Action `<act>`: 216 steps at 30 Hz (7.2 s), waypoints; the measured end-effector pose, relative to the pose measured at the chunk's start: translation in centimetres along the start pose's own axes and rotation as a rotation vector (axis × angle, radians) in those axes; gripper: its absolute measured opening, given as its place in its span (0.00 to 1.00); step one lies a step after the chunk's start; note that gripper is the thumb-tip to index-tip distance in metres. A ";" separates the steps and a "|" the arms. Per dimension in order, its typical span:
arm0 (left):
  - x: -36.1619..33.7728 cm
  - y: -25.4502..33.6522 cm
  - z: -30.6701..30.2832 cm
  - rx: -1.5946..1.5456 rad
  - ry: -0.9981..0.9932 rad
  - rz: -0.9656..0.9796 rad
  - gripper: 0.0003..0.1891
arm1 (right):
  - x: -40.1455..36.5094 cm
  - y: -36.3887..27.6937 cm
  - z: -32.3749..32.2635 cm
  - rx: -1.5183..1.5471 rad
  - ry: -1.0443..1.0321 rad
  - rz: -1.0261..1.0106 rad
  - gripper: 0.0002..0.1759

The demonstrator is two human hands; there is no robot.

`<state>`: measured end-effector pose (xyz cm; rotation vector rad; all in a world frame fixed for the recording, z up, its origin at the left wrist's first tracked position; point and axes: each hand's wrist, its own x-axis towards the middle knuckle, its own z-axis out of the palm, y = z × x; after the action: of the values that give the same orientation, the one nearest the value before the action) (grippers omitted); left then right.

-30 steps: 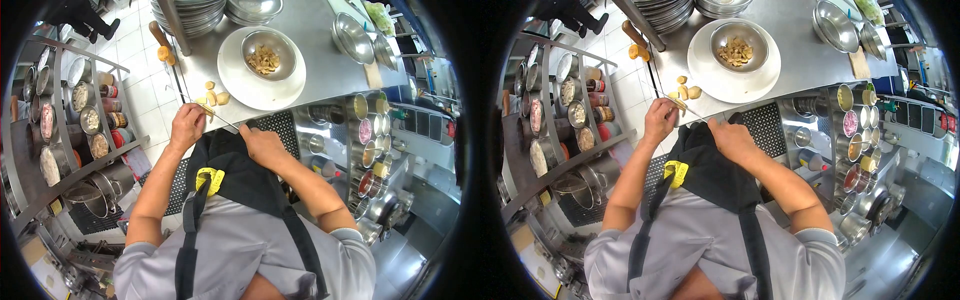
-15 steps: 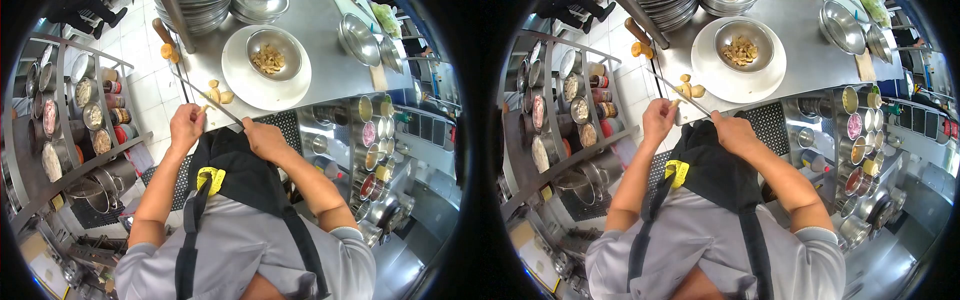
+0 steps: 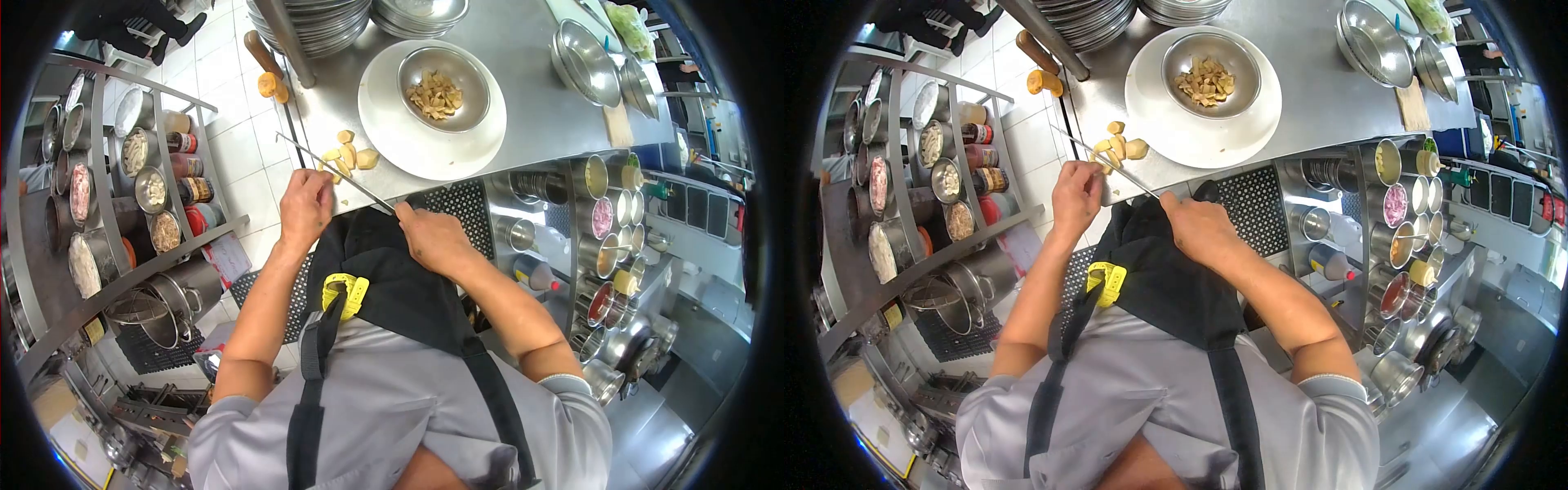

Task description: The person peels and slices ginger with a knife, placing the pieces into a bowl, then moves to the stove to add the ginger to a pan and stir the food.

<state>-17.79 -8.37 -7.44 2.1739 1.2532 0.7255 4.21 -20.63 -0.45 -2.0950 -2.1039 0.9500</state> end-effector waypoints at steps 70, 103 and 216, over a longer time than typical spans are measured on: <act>2.9 -1.7 -2.9 -0.575 -0.382 -0.350 0.10 | 1.0 -0.1 0.9 0.150 -0.064 0.068 0.12; 0.5 -1.0 -1.0 -0.074 -0.048 0.188 0.08 | 3.2 -2.6 1.0 -0.025 -0.038 0.008 0.10; -32.5 -39.1 5.1 0.196 -0.312 -1.010 0.23 | 57.2 -19.4 62.9 -0.047 -0.579 0.057 0.31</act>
<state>-51.81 -20.99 -43.41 1.3788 1.9978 -0.1507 -45.60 8.52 -65.86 -2.0920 -2.3172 1.7011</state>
